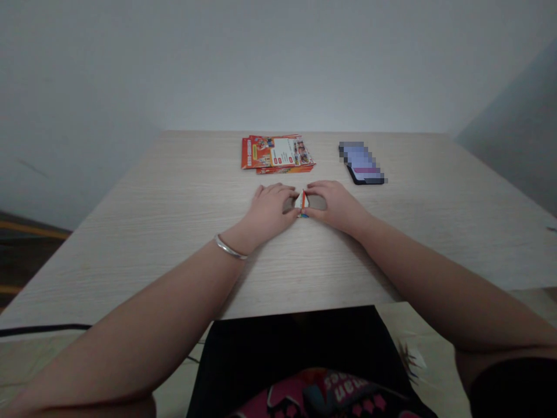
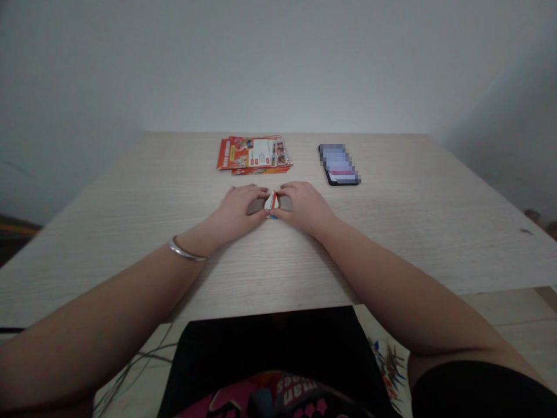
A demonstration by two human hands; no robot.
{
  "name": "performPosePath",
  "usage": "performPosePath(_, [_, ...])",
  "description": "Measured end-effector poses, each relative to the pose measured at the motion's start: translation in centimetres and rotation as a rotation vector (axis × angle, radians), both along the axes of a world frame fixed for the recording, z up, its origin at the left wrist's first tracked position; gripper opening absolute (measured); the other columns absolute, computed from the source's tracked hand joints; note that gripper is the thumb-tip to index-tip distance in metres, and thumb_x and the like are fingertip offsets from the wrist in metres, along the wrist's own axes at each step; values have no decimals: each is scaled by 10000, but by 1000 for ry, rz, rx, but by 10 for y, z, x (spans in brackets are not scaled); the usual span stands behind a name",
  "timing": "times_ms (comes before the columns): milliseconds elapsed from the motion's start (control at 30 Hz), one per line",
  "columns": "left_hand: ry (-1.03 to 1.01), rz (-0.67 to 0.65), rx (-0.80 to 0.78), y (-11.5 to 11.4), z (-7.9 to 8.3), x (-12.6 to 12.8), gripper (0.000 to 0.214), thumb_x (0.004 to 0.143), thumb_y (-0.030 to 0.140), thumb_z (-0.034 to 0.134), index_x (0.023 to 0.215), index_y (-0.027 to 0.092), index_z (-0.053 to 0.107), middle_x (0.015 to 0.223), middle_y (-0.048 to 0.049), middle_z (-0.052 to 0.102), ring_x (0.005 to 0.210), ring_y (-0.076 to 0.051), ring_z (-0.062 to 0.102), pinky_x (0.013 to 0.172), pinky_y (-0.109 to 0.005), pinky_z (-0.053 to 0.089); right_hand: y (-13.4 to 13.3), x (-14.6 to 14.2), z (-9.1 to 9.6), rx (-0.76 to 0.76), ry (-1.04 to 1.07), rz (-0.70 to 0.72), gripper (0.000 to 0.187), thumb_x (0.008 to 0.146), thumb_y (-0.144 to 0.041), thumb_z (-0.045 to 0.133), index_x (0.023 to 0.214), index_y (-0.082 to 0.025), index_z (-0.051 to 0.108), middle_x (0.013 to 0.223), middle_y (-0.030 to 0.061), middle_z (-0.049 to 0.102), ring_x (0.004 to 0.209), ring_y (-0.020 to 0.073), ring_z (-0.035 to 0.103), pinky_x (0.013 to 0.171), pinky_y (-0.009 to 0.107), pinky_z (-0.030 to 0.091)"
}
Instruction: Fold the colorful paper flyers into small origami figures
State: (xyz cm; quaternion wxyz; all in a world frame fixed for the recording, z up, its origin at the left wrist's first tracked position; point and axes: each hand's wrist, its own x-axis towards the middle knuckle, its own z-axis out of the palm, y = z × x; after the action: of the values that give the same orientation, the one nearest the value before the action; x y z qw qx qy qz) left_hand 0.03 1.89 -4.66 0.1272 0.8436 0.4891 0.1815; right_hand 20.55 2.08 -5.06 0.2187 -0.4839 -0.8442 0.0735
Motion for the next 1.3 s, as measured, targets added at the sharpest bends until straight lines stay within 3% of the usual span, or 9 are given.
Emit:
performPosePath(200, [-257, 11, -142, -3, 8, 2, 338, 842, 250, 688, 1168, 172, 648, 1140, -89, 757, 1132, -267, 674, 1091, -500, 443, -1, -6, 4, -46, 44, -19, 413, 830, -446, 763, 1150, -186, 773, 1308, 143, 719, 1261, 308, 636, 1113, 467, 442])
performPosePath(400, [-479, -16, -271, -11, 19, -1, 199, 803, 163, 693, 994, 184, 640, 947, -30, 751, 902, -177, 699, 866, -333, 541, 0, -15, 37, -275, -44, 30, 191, 838, -381, 752, 911, -211, 797, 1008, 92, 796, 960, 263, 718, 862, 370, 527])
performPosePath(533, [-537, -27, -316, -15, 24, -4, 138, 803, 172, 692, 931, 178, 642, 906, -15, 732, 849, -155, 683, 797, -295, 544, -1, -21, 51, -385, -51, -53, 178, 812, -364, 767, 920, -223, 782, 970, 76, 802, 889, 263, 722, 772, 353, 524])
performPosePath(733, [-639, 1, -301, -9, 17, -7, 251, 777, 138, 710, 1014, 176, 637, 943, -30, 716, 879, -156, 685, 862, -329, 570, -1, -23, 28, -263, 221, -150, 416, 763, -316, 813, 1131, -157, 700, 1122, 143, 773, 1049, 281, 719, 919, 407, 542])
performPosePath(833, [-745, 6, -324, -6, 12, -6, 388, 765, 94, 695, 1129, 179, 592, 965, -24, 672, 897, -151, 686, 877, -340, 592, 0, -21, 14, -331, 419, -103, 534, 759, -252, 806, 1258, -166, 635, 1080, 121, 781, 1036, 256, 731, 939, 415, 548])
performPosePath(967, [-708, 31, -265, -5, 8, -6, 529, 745, 53, 672, 1244, 191, 565, 1213, -82, 582, 917, -129, 680, 842, -316, 605, 0, -22, 8, -496, 593, -80, 524, 781, -214, 748, 1282, -144, 610, 848, 40, 753, 797, 202, 719, 777, 362, 571])
performPosePath(1067, [-679, 19, -240, -5, 7, -7, 556, 757, 99, 691, 1287, 199, 554, 1263, -102, 563, 929, -131, 671, 829, -308, 601, 1, -23, 10, -528, 656, -49, 266, 737, -241, 763, 986, -183, 689, 713, -16, 686, 676, 173, 658, 681, 325, 545])
performPosePath(1200, [-574, 10, -213, -7, 13, -9, 426, 821, 267, 703, 1225, 174, 603, 1070, -70, 674, 884, -156, 664, 808, -307, 556, 2, -21, 13, -560, 744, -9, 138, 707, -278, 766, 728, -223, 641, 693, -21, 699, 666, 161, 655, 661, 305, 526])
performPosePath(1300, [-281, -134, -173, -9, 21, -12, 213, 900, 377, 628, 861, 178, 695, 775, -14, 663, 746, -152, 600, 712, -292, 457, 3, -17, 16, -587, 794, 18, 154, 687, -309, 779, 740, -228, 659, 723, -9, 725, 693, 162, 665, 672, 307, 533])
